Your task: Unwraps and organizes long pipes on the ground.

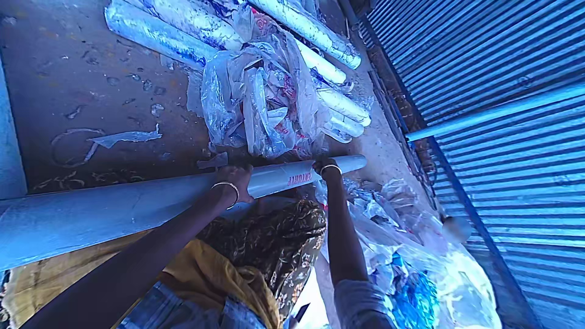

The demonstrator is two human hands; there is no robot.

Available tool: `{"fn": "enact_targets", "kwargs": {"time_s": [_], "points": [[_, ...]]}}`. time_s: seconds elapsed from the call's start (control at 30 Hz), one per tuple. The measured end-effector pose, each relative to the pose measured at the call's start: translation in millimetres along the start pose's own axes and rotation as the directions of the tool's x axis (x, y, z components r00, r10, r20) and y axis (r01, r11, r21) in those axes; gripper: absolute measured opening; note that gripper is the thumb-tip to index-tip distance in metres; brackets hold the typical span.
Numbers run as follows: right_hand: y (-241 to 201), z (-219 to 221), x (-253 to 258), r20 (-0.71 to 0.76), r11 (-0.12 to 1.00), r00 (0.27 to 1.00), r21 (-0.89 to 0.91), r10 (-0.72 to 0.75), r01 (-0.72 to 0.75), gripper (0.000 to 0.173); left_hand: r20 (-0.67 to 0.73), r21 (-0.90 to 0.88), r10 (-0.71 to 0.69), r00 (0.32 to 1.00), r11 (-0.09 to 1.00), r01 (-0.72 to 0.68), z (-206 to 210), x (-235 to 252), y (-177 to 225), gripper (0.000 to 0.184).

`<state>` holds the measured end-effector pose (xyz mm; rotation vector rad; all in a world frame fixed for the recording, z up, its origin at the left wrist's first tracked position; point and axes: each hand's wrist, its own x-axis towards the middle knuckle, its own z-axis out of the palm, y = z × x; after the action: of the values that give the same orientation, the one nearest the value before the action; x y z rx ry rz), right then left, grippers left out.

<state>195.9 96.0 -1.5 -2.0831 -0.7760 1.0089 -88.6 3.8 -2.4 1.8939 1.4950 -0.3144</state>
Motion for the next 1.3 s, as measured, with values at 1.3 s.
{"fn": "enact_targets", "kwargs": {"time_s": [1.3], "points": [[68, -3, -36, -0.129, 0.800, 0.980, -0.598, -0.150, 0.044, 0.022, 0.006, 0.035, -0.042, 0.999, 0.999, 0.042, 5, 10, 0, 0.101]]}}
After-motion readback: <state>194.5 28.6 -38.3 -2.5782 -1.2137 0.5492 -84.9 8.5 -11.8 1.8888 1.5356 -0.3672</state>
